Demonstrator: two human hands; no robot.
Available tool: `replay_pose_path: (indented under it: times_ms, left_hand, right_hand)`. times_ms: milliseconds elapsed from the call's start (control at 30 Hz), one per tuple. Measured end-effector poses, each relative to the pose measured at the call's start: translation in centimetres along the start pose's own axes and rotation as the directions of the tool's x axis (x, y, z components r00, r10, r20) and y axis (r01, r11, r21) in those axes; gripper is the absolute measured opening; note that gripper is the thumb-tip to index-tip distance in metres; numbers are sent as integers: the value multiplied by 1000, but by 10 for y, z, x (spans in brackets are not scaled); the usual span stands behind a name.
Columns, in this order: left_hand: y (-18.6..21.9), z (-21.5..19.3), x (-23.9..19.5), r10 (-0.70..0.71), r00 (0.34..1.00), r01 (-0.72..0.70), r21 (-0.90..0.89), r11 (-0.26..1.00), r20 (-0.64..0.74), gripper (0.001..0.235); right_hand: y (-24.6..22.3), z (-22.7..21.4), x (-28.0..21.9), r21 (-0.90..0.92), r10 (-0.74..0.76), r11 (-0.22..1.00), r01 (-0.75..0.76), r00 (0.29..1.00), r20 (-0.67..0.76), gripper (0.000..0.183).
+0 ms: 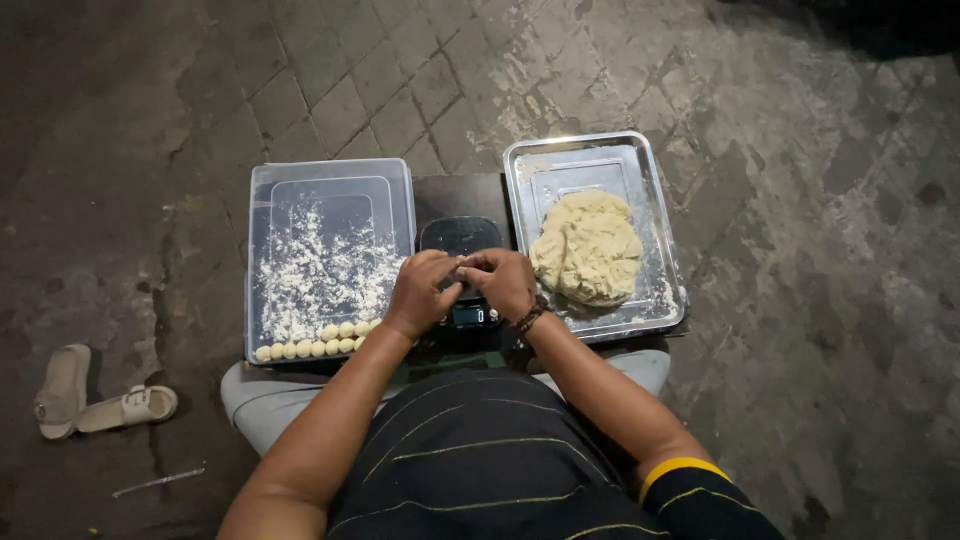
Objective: The person portions dough from a large mass on a metal tray, weighs each piece on a digital scale, rolls it into a ball between the palms, and places it in a plastic container. The process repeats continuously throughout the clip.
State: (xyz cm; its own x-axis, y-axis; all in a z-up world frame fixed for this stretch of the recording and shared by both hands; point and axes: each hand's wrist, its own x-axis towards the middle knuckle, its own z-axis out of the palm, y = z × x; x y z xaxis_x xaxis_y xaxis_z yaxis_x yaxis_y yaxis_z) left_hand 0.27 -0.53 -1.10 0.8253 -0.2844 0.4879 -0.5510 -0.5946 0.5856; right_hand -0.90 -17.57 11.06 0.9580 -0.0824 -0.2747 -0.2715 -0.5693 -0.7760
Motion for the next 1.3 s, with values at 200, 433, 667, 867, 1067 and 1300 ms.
replay_pose_path:
  times_ms: [200,433,667,867,1067,1300]
  left_hand:
    - [1,-3,2,24,999,-25,-40,999,-38,33]
    - [-8,12,-7,12,1000,-12,-147,989,-1,35]
    - [-1,14,-11,-11,998,21,-186,982,55,21]
    - [7,14,-9,-42,986,61,-114,992,163,16]
    - [-6,7,-1,-160,954,143,84,986,255,10]
    - [-10,17,7,25,989,-82,397,914,147,10]
  right_hand:
    - [13,-1,1,-51,45,998,-43,997,56,23]
    - [13,-5,-1,64,145,987,-150,987,77,22]
    - [33,-2,4,208,173,960,-188,981,89,13]
    - [66,0,11,296,105,947,-124,991,80,10]
    - [30,-48,-21,662,15,745,-84,994,108,6]
    - [157,-84,30,-183,-188,976,118,883,-430,14]
